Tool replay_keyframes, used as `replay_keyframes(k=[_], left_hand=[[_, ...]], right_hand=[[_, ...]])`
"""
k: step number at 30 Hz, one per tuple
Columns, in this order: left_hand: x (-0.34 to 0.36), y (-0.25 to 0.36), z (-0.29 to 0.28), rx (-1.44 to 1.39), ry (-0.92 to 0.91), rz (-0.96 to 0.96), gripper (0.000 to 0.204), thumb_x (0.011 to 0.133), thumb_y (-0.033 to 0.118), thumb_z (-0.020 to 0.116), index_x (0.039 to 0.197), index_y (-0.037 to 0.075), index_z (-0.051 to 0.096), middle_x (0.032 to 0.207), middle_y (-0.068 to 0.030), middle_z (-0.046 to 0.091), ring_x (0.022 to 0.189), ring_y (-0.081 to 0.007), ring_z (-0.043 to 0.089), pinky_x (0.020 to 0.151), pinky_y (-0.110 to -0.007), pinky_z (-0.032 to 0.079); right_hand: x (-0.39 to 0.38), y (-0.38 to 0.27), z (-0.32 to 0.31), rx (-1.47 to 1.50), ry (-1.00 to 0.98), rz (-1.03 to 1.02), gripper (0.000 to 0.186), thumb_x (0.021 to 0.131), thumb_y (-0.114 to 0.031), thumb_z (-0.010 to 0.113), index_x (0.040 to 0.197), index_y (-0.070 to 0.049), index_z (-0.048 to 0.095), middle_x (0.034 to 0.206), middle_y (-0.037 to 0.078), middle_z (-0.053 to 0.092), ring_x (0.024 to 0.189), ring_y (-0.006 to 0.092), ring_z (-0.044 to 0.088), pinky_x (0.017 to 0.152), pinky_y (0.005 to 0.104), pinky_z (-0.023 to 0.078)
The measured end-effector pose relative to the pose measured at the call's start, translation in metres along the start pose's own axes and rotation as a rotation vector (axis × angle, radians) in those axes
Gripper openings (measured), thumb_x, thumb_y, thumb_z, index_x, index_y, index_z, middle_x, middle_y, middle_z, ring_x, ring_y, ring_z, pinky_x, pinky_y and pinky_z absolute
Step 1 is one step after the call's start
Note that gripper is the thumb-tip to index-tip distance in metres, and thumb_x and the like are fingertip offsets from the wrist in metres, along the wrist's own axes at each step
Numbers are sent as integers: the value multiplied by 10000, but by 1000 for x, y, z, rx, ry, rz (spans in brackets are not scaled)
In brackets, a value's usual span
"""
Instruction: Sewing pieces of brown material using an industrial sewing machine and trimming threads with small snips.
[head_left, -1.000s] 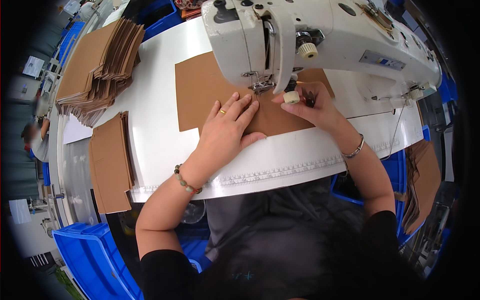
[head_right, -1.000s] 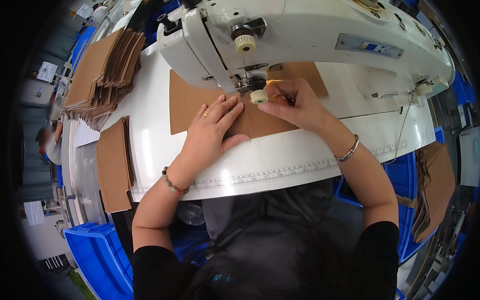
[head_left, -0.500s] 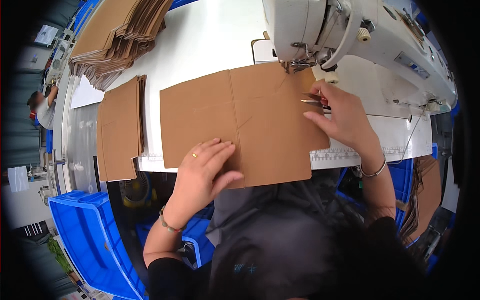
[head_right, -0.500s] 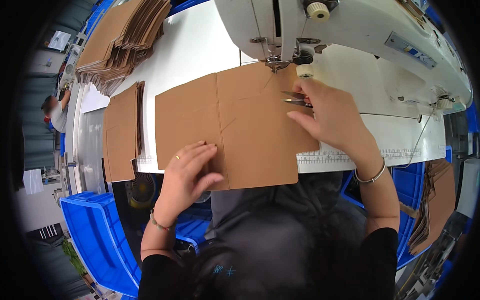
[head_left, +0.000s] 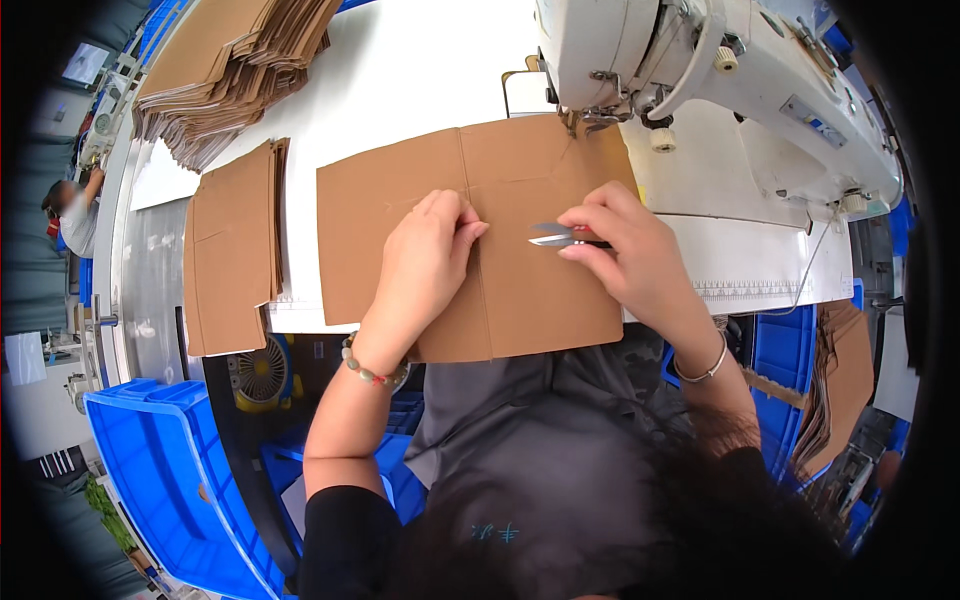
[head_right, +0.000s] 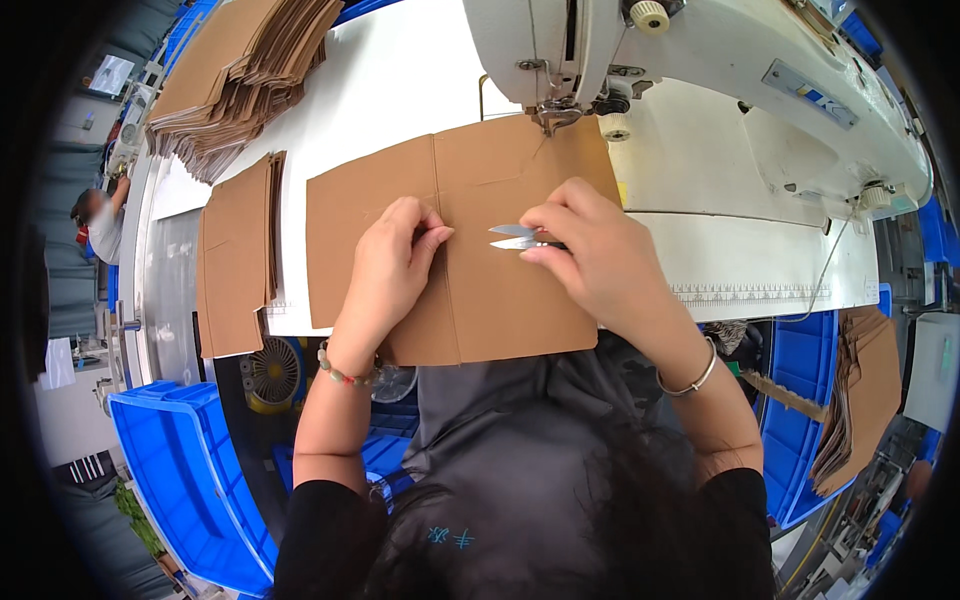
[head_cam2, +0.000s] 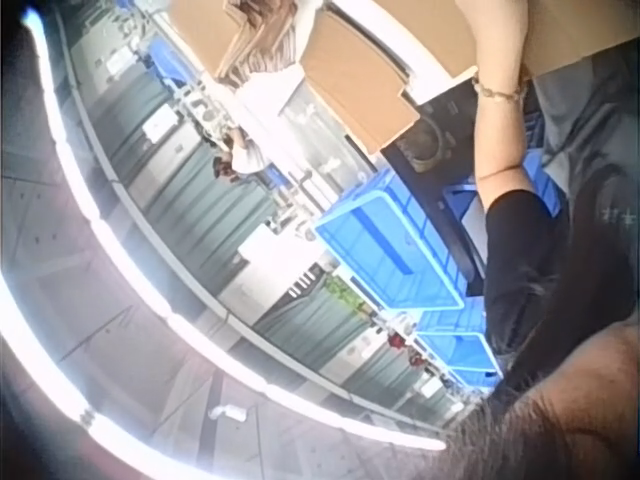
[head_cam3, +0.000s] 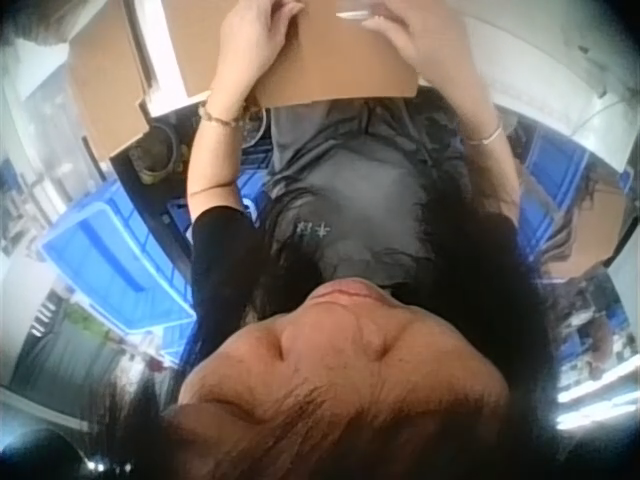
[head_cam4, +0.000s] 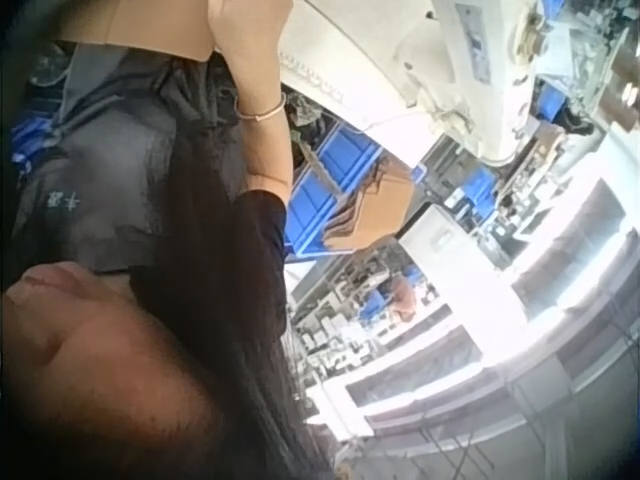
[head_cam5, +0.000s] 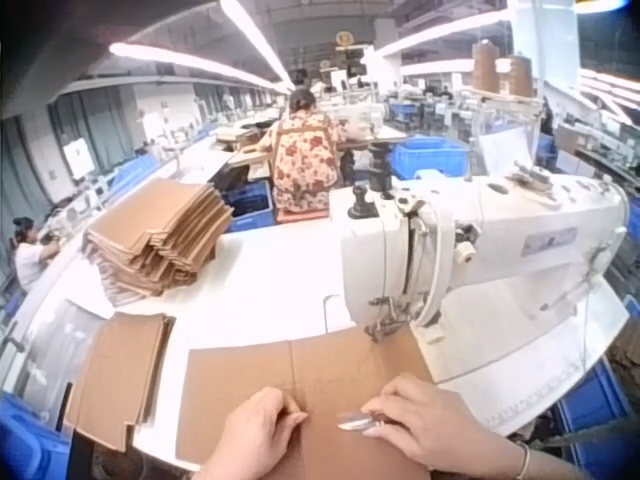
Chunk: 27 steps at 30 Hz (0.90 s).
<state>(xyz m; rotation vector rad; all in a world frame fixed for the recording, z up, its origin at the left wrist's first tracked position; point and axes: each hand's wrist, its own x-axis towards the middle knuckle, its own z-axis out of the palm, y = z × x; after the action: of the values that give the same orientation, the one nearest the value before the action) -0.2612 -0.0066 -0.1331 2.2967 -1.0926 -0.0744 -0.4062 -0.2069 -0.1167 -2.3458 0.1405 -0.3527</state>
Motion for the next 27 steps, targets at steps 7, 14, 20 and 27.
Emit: replay_keyframes(k=[7, 14, 20, 27], left_hand=[[1, -15, -3, -464, -35, -143, 179, 917, -8, 712, 1080, -10, 638, 821, 15, 627, 745, -46, 585, 685, -206, 498], [2, -20, -7, -709, -81, -218, 242, 932, -17, 689, 1170, -29, 649, 855, 44, 625, 778, -29, 568, 719, -183, 485], [2, -21, -6, -719, -95, -206, 214, 927, -14, 693, 1139, -27, 662, 839, 49, 625, 758, -22, 551, 695, -177, 469], [1, -20, -6, -724, -88, -207, 189, 924, -8, 701, 1111, -22, 674, 825, 53, 622, 736, -18, 540, 673, -176, 459]], right_hand=[[9, -11, 27, -56, -18, -33, 154, 864, -151, 724, 967, -80, 633, 942, 55, 572, 833, 243, 644, 688, 374, 512], [16, -18, 48, -144, -14, -100, 180, 859, -170, 729, 964, -94, 605, 951, 53, 556, 848, 249, 644, 677, 395, 516], [17, -17, 54, -205, -20, -144, 186, 849, -154, 730, 960, -92, 595, 943, 58, 552, 851, 247, 638, 668, 397, 511], [20, -19, 52, -209, -34, -143, 179, 844, -142, 726, 955, -94, 594, 932, 57, 553, 836, 245, 640, 660, 404, 507]])
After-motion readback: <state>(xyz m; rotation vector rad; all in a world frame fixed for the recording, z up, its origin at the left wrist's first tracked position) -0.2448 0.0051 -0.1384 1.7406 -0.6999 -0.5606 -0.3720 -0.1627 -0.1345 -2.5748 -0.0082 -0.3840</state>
